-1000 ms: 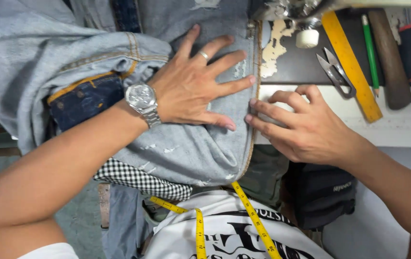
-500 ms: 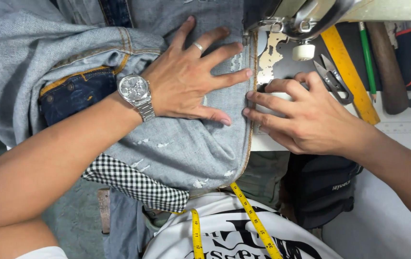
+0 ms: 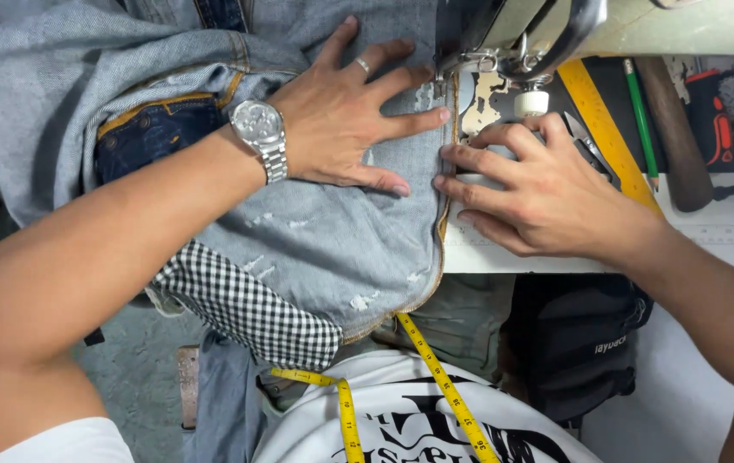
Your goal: Sewing and repairing denim jeans using an industrial sewing machine and a hand tool to unpick seams.
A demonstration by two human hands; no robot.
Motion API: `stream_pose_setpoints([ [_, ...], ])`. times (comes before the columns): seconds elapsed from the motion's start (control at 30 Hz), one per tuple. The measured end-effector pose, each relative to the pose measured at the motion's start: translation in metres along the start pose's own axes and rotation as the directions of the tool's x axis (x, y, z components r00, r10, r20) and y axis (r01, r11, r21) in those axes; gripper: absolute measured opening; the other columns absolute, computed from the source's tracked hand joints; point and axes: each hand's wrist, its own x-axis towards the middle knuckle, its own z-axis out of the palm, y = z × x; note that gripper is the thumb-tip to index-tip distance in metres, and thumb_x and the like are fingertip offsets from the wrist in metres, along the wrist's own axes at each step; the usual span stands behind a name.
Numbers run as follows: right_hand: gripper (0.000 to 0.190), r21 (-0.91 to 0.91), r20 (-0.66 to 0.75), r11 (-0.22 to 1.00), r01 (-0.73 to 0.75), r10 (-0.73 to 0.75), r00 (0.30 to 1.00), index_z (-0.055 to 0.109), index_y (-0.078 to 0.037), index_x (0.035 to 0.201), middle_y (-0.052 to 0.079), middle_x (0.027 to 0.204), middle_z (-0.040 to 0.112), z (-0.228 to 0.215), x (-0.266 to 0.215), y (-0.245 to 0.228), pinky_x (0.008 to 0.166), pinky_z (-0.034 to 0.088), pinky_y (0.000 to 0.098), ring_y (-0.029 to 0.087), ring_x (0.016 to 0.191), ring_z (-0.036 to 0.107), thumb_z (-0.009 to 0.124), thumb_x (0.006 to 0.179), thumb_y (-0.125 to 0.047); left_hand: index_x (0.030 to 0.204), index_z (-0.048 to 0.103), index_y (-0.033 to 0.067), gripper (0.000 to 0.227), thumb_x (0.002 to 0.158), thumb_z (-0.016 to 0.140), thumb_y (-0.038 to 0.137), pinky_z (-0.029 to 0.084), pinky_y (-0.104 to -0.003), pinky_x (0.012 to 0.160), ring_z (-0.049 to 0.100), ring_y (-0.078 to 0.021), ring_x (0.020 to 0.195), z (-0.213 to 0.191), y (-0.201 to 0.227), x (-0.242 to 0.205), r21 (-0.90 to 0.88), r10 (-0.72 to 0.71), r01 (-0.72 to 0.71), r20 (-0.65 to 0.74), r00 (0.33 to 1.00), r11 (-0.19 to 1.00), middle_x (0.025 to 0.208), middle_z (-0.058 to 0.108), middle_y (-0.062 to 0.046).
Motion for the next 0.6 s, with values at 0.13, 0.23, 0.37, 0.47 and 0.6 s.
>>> stream_pose_setpoints([
  [0.13,0.052,0.011,-0.010,0.999,0.034,-0.034,0.999,0.080,-0.028,0.154,0.005,0.166,0.079,0.001,-0.013,-0.029,0.101,0.048,0.0540,0.032,0.140,0.072,0.081,0.112,-0.058,0.183,0.057,0.0350,0.115,0.106,0.030,0.115,0.021,-0.102,0.131,0.049,-0.0504,0.169,-0.024,0.053,0.003,-0.211,-0.090,0.158,0.300,0.950,0.965,0.189,0.055,-0.018],
  [0.23,0.050,0.043,-0.046,0.998,0.040,-0.038,0.998,0.081,-0.025,0.157,0.005,0.164,0.081,0.002,-0.018,-0.033,0.104,0.049,0.0559,0.033,0.137,0.077,0.082,0.115,-0.052,0.185,0.066,0.0349,0.108,0.111,0.043,0.111,0.034,-0.093,0.129,0.049,-0.0445,0.175,-0.009,0.063,-0.020,-0.173,-0.107,0.114,0.049,0.993,0.978,0.189,0.060,-0.015],
  [0.37,0.052,0.044,-0.031,0.998,0.036,-0.035,0.999,0.080,-0.026,0.158,0.004,0.162,0.080,0.003,-0.019,-0.028,0.104,0.047,0.0563,0.034,0.140,0.077,0.081,0.114,-0.054,0.192,0.055,0.0391,0.112,0.109,0.046,0.112,0.026,-0.097,0.132,0.038,-0.0529,0.179,-0.005,0.057,-0.019,-0.203,-0.084,0.098,0.078,0.993,0.974,0.196,0.048,-0.019],
  [0.47,0.052,0.051,-0.028,0.998,0.045,-0.043,0.999,0.079,-0.027,0.159,0.004,0.165,0.079,0.004,-0.014,-0.022,0.104,0.046,0.0567,0.035,0.141,0.076,0.079,0.114,-0.054,0.191,0.056,0.0402,0.110,0.109,0.047,0.112,0.026,-0.099,0.130,0.039,-0.0532,0.178,-0.006,0.051,-0.020,-0.201,-0.077,0.091,0.076,0.994,0.975,0.195,0.051,-0.019],
  [0.6,0.051,0.073,-0.029,0.996,0.057,-0.055,0.998,0.081,-0.027,0.159,0.004,0.165,0.079,0.004,-0.011,-0.013,0.104,0.047,0.0580,0.034,0.139,0.075,0.077,0.114,-0.051,0.189,0.059,0.0394,0.109,0.110,0.038,0.111,0.024,-0.101,0.128,0.039,-0.0538,0.177,-0.004,0.041,-0.016,-0.231,-0.050,0.066,0.073,0.996,0.971,0.192,0.052,-0.020],
])
